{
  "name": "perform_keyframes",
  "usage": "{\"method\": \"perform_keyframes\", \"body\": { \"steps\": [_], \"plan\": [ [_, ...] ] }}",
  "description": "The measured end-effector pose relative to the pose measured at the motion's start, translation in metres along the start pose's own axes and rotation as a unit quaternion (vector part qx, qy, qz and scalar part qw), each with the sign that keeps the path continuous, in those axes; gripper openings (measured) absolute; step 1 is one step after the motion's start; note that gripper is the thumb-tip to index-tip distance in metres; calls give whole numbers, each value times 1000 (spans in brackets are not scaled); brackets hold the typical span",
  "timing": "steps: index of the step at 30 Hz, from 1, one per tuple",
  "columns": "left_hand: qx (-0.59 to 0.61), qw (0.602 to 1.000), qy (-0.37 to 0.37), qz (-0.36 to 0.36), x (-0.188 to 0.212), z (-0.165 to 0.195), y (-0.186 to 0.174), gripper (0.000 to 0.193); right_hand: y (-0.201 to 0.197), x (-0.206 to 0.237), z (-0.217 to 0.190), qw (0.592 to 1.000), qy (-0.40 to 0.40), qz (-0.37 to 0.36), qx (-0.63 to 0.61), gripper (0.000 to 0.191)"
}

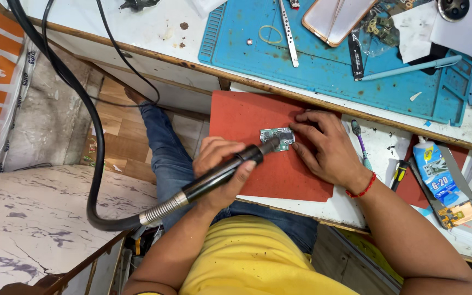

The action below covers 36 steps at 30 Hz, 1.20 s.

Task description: The person cleans a small circuit board with a toothbrush, then uses a hot air gun to heat the board while holding it steady. The person continues to clean the board with the toothbrush after heating.

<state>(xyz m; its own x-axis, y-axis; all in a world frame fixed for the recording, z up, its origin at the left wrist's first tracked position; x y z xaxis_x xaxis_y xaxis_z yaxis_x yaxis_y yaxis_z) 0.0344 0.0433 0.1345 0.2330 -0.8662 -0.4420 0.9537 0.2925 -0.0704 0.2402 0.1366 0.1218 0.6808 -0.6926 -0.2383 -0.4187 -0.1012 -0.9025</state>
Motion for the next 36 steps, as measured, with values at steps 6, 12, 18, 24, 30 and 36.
{"method": "perform_keyframes", "body": {
  "steps": [6, 12, 18, 24, 30, 36],
  "plan": [
    [-2, 1000, 16, -18, 2, 1, 2, 34, 0, 1, 1, 1000, 5, -1, -3, 38],
    [-6, 1000, 3, 2, 0, -2, 0, 33, -1, -1, 2, 1000, 9, -1, -1, 40],
    [0, 1000, -5, 20, 3, -6, -3, 33, 1, 1, 3, 1000, 10, -2, -3, 39],
    [-6, 999, -11, 43, 4, -6, -7, 32, 2, 0, 4, 1000, 10, -1, -11, 40],
    [-1, 999, 0, 43, 4, 0, -9, 31, 1, -1, -3, 1000, -10, -9, 9, 47],
    [-19, 999, 10, 26, 3, 2, -6, 30, 3, 0, -1, 1000, -1, -11, 17, 39]
  ]
}}
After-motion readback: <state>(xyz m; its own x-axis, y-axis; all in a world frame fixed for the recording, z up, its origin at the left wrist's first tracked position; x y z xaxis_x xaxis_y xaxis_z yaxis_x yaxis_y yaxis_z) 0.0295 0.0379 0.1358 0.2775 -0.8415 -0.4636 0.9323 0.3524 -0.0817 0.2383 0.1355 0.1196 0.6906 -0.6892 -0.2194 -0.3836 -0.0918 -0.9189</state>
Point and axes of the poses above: each hand's wrist, its own x-axis away from the middle knuckle, its own y-axis out of the palm, z = x × y, the point moved 8 cm from there along -x, towards the middle knuckle, and after that the axes turned 10 degrees about x, right-handed, at the moved point
